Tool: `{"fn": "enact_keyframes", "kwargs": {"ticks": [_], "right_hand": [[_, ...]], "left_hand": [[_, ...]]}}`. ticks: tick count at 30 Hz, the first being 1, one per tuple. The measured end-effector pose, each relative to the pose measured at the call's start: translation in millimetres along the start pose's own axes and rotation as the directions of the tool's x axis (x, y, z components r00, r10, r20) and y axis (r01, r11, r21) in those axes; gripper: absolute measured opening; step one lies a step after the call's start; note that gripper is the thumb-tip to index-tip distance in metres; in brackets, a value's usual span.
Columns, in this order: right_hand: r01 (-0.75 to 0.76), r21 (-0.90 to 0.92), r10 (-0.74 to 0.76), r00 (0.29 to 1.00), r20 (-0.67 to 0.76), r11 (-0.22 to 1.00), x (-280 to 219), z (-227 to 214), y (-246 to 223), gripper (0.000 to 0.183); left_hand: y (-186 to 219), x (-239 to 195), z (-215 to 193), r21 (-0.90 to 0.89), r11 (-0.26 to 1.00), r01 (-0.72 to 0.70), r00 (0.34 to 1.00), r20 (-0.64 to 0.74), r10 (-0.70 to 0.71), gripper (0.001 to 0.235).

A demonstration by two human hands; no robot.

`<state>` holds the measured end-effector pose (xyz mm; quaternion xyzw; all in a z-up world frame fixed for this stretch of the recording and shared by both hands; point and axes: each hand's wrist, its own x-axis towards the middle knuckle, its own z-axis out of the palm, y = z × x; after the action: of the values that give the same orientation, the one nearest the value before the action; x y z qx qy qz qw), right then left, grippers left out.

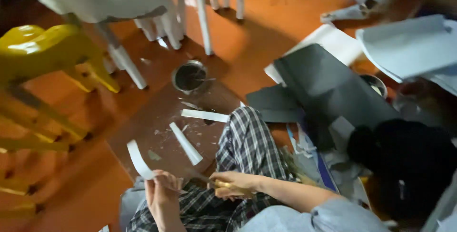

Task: Trimming the ends of white material strips using scissors while sitting on the floor.

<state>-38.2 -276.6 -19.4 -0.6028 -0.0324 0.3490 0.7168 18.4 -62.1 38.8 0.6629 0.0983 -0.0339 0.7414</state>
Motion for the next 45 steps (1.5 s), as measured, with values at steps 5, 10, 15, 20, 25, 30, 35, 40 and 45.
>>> {"fn": "enact_keyframes", "kwargs": {"ticks": [5, 10, 15, 20, 25, 30, 35, 40, 45], "right_hand": [[0.333, 0.104, -0.345, 0.928, 0.137, 0.937, 12.4, 20.1, 2.7, 0.047], [0.298, -0.229, -0.286, 0.955, 0.084, 0.927, 12.7, 17.9, -1.5, 0.05], [0.361, -0.098, -0.367, 0.928, -0.059, 0.927, 26.2, 12.5, 17.0, 0.055], [0.324, 0.155, -0.323, 0.946, -0.034, 0.933, 36.6, -1.7, 35.9, 0.056], [0.355, -0.152, -0.363, 0.931, -0.028, 0.922, 27.3, -7.2, 14.1, 0.065], [0.323, -0.186, -0.343, 0.936, -0.082, 0.928, 33.0, -8.5, 18.6, 0.065], [0.29, -0.367, -0.362, 0.921, -0.146, 0.884, 25.2, -6.3, -0.1, 0.058], [0.282, -0.383, -0.376, 0.905, -0.197, 0.88, 33.6, -8.7, 7.3, 0.059], [0.237, -0.448, -0.38, 0.887, -0.262, 0.862, 35.6, -8.7, 20.7, 0.047]], "left_hand": [[-1.5, 14.1, 11.0, -0.554, 0.826, -0.099, 0.971, 0.129, 0.203, 0.013], [-4.9, 28.3, 12.3, -0.537, 0.813, -0.226, 0.963, 0.0, 0.268, 0.01], [-2.0, 52.1, 32.3, -0.567, 0.811, -0.146, 0.989, -0.112, 0.099, 0.01], [12.8, 58.6, 54.2, -0.67, 0.732, -0.119, 0.988, -0.154, 0.019, 0.008], [30.7, 46.4, 64.9, -0.609, 0.778, -0.154, 0.988, -0.102, 0.116, 0.017], [10.9, 56.9, 66.8, -0.509, 0.833, -0.217, 0.976, -0.128, 0.176, 0.02], [3.5, 58.9, 71.2, -0.478, 0.861, -0.172, 0.985, -0.084, 0.15, 0.023], [-9.6, 65.1, 74.9, -0.45, 0.873, -0.189, 0.982, -0.074, 0.175, 0.02], [-11.4, 60.8, 78.7, -0.424, 0.885, -0.191, 0.982, -0.087, 0.17, 0.021]]}}
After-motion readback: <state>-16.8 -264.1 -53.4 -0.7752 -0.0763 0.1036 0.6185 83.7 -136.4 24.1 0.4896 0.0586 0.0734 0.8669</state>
